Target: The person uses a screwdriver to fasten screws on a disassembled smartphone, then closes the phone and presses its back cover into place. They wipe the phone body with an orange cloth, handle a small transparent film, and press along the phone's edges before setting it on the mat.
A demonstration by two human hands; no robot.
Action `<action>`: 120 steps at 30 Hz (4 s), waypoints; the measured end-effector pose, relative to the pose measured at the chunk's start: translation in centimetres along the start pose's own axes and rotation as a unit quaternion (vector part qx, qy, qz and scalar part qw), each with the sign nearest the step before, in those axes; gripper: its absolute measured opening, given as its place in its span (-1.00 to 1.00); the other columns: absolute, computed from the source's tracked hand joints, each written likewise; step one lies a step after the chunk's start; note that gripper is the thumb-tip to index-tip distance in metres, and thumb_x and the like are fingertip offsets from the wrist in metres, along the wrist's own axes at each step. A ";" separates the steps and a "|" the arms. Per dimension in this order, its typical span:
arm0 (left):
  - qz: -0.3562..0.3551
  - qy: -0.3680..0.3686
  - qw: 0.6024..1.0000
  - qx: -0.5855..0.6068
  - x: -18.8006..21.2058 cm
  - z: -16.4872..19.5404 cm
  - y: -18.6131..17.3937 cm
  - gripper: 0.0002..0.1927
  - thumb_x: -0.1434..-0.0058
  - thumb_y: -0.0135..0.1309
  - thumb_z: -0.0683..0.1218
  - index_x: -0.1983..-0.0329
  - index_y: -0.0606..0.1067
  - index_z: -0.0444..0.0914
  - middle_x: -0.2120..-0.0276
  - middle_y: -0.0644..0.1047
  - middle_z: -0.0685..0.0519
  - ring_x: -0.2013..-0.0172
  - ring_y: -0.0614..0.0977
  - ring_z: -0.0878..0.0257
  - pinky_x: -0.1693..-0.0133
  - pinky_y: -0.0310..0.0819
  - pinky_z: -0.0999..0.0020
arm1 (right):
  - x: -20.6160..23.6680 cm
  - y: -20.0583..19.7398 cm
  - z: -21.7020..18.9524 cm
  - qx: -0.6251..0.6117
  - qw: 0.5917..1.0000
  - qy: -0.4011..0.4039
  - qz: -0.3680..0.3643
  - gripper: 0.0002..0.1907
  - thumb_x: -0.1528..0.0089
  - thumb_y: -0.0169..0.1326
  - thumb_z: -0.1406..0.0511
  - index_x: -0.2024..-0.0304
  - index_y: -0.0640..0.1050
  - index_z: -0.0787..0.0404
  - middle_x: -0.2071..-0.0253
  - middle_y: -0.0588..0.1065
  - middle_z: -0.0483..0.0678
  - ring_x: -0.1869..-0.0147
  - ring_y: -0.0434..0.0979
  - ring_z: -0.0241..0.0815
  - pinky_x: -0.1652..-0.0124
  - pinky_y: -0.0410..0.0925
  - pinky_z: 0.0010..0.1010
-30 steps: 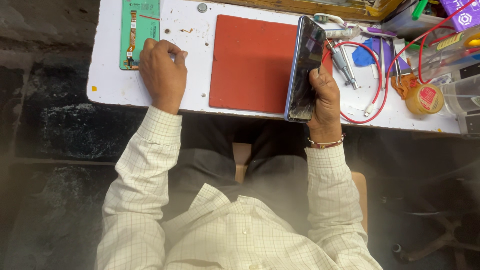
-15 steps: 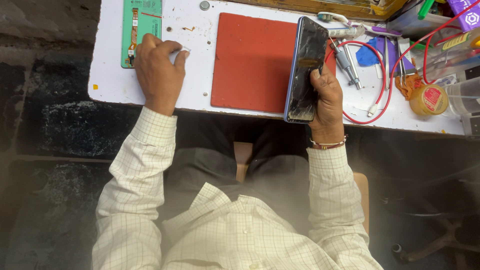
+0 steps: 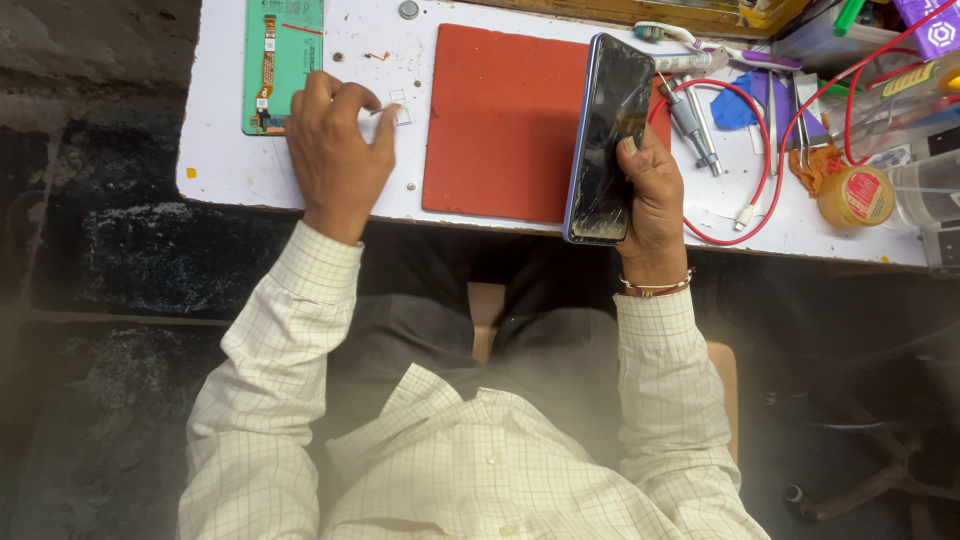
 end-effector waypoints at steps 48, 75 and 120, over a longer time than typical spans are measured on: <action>-0.115 -0.111 0.797 0.582 -3.8 12.9 1.3 -0.91 -0.26 0.28 -0.21 0.30 0.58 -0.29 0.42 0.63 0.12 0.41 0.61 0.47 0.29 0.58 0.60 | 0.5 -0.2 -0.1 -0.061 0.997 0.028 -0.028 -0.52 -0.47 -0.05 0.35 -0.41 0.27 0.41 0.00 0.59 0.08 0.12 0.69 -0.12 0.14 0.57 -0.35; -0.218 -0.088 0.722 0.650 -4.9 11.8 3.5 -0.81 -0.30 0.34 -0.17 0.17 0.56 -0.33 0.30 0.62 0.04 0.32 0.57 0.39 0.22 0.55 0.48 | 0.4 -0.3 -0.1 -0.019 0.999 0.036 -0.016 -0.49 -0.43 0.07 0.35 -0.39 0.32 0.42 -0.03 0.55 0.01 0.04 0.62 -0.27 0.04 0.50 -0.49; -0.233 -0.050 0.598 0.765 -2.2 14.1 8.8 -0.42 -0.52 -0.09 0.28 -0.32 0.42 -0.23 0.01 0.59 0.01 -0.02 0.63 0.25 -0.15 0.59 0.25 | 0.9 -0.2 -0.5 -0.020 0.986 0.132 -0.096 -0.46 -0.44 0.00 0.16 -0.33 0.30 0.39 0.50 0.38 0.04 0.63 0.31 -0.23 0.63 0.17 -0.52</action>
Point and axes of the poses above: each hand's wrist, its own x-axis away from the middle knuckle, its own y-axis out of the palm, z = x × y, the point moved 3 cm from there along -x, towards the middle knuckle
